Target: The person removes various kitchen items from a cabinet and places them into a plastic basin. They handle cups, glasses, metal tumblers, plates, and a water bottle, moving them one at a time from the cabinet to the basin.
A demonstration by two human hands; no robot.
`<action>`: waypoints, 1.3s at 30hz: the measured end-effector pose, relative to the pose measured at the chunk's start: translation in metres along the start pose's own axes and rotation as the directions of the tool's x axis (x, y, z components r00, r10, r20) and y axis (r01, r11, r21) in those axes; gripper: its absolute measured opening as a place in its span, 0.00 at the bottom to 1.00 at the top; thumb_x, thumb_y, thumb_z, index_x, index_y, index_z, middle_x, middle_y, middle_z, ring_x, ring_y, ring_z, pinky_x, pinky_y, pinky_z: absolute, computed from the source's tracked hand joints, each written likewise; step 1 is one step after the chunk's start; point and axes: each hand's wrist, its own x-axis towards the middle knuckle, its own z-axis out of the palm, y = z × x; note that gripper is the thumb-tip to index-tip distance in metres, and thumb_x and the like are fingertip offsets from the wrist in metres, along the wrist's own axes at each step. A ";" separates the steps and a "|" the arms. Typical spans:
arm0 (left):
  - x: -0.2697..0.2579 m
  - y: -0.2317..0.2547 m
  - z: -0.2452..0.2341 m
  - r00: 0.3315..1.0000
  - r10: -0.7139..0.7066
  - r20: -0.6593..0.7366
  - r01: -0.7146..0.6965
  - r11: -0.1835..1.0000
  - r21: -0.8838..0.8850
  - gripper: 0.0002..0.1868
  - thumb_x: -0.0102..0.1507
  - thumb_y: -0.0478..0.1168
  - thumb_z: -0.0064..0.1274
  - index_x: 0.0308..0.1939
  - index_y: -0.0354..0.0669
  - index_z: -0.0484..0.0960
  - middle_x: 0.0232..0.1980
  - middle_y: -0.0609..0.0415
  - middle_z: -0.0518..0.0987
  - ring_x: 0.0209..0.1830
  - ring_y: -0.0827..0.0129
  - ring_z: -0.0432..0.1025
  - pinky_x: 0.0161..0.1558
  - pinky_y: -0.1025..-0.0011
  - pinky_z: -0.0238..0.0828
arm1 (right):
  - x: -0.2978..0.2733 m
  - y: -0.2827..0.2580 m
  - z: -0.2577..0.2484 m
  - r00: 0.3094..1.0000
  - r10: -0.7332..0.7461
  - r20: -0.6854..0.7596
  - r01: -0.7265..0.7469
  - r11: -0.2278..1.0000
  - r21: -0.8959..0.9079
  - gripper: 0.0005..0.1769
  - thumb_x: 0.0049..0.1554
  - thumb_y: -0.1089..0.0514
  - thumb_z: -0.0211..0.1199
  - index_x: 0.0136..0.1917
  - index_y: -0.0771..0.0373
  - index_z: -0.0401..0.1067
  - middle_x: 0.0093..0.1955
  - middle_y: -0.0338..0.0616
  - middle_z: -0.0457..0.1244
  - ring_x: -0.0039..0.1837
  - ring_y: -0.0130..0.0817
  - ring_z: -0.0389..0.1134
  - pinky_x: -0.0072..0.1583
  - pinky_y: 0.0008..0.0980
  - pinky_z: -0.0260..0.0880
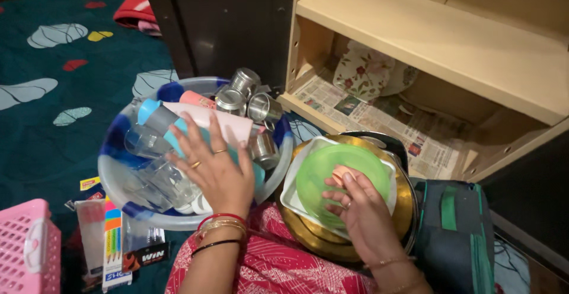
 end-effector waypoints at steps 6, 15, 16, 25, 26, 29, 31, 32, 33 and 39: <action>-0.006 0.028 -0.005 0.986 0.154 0.068 -0.132 0.958 -0.255 0.38 0.66 0.42 0.51 0.79 0.41 0.57 0.84 0.39 0.48 0.85 0.41 0.38 0.80 0.44 0.32 | 0.011 0.005 -0.004 0.999 -0.014 0.046 0.013 0.999 0.031 0.19 0.63 0.51 0.56 0.62 0.63 0.69 0.55 0.47 0.68 0.52 0.34 0.70 0.54 0.35 0.70; -0.047 0.067 0.031 0.922 0.170 0.347 0.122 0.723 -0.680 0.20 0.68 0.37 0.48 0.64 0.38 0.75 0.64 0.43 0.77 0.67 0.53 0.68 0.65 0.57 0.63 | 0.025 0.028 -0.028 0.968 -0.240 0.067 0.243 0.970 -0.028 0.27 0.50 0.70 0.67 0.63 0.65 0.67 0.61 0.52 0.69 0.60 0.35 0.71 0.61 0.31 0.71; -0.053 0.065 0.037 0.899 0.129 0.419 0.225 0.685 -0.693 0.18 0.68 0.39 0.50 0.61 0.38 0.78 0.57 0.46 0.81 0.58 0.57 0.74 0.58 0.61 0.70 | 0.026 0.029 -0.030 0.952 -0.298 0.074 0.304 0.950 -0.072 0.28 0.49 0.72 0.68 0.63 0.67 0.67 0.62 0.53 0.68 0.62 0.35 0.71 0.62 0.31 0.71; -0.083 0.041 0.086 0.525 0.206 0.826 0.784 0.261 -0.563 0.11 0.64 0.40 0.59 0.46 0.36 0.82 0.36 0.57 0.84 0.33 0.79 0.79 0.31 0.79 0.75 | 0.021 0.032 -0.032 0.858 -0.483 0.172 0.492 0.679 -0.545 0.19 0.51 0.74 0.66 0.56 0.66 0.74 0.61 0.44 0.62 0.61 0.29 0.69 0.56 0.26 0.80; -0.084 0.038 0.087 0.517 0.221 0.827 0.787 0.259 -0.560 0.11 0.63 0.39 0.60 0.44 0.35 0.82 0.37 0.56 0.84 0.33 0.78 0.79 0.31 0.78 0.75 | 0.022 0.033 -0.030 0.870 -0.466 0.160 0.472 0.696 -0.540 0.21 0.50 0.74 0.68 0.57 0.66 0.74 0.60 0.43 0.61 0.60 0.28 0.68 0.55 0.26 0.80; -0.080 0.032 0.090 0.458 0.243 0.855 0.837 0.207 -0.506 0.10 0.64 0.39 0.58 0.44 0.35 0.82 0.37 0.55 0.84 0.33 0.77 0.78 0.33 0.76 0.78 | 0.025 0.033 -0.025 0.903 -0.411 0.129 0.416 0.757 -0.504 0.25 0.47 0.72 0.71 0.58 0.64 0.73 0.58 0.43 0.62 0.58 0.28 0.67 0.52 0.25 0.77; -0.079 0.030 0.090 0.457 0.219 0.862 0.854 0.163 -0.495 0.10 0.65 0.39 0.57 0.45 0.35 0.81 0.38 0.55 0.85 0.34 0.77 0.78 0.34 0.76 0.78 | 0.026 0.030 -0.022 0.922 -0.369 0.121 0.382 0.808 -0.448 0.30 0.46 0.70 0.72 0.62 0.61 0.71 0.57 0.44 0.65 0.57 0.28 0.68 0.51 0.25 0.75; -0.077 0.030 0.089 0.458 0.208 0.864 0.861 0.140 -0.490 0.10 0.65 0.39 0.56 0.46 0.35 0.81 0.39 0.55 0.85 0.34 0.76 0.78 0.34 0.75 0.78 | 0.026 0.028 -0.020 0.911 -0.392 0.125 0.399 0.770 -0.498 0.29 0.46 0.70 0.72 0.61 0.61 0.72 0.57 0.42 0.65 0.58 0.28 0.67 0.52 0.26 0.76; -0.075 0.028 0.088 0.447 0.195 0.873 0.876 0.105 -0.472 0.10 0.65 0.39 0.55 0.46 0.36 0.81 0.39 0.54 0.84 0.35 0.75 0.79 0.35 0.74 0.79 | 0.025 0.026 -0.019 0.900 -0.415 0.130 0.414 0.728 -0.546 0.28 0.46 0.70 0.72 0.61 0.62 0.73 0.57 0.41 0.64 0.58 0.28 0.66 0.53 0.26 0.76; -0.062 0.025 0.079 0.403 0.149 0.903 0.914 -0.108 -0.391 0.16 0.69 0.43 0.43 0.52 0.34 0.78 0.41 0.51 0.83 0.39 0.70 0.79 0.40 0.67 0.81 | 0.034 0.016 -0.005 0.877 -0.452 0.165 0.451 0.654 -0.608 0.27 0.46 0.68 0.73 0.60 0.63 0.75 0.55 0.37 0.65 0.55 0.28 0.68 0.53 0.26 0.76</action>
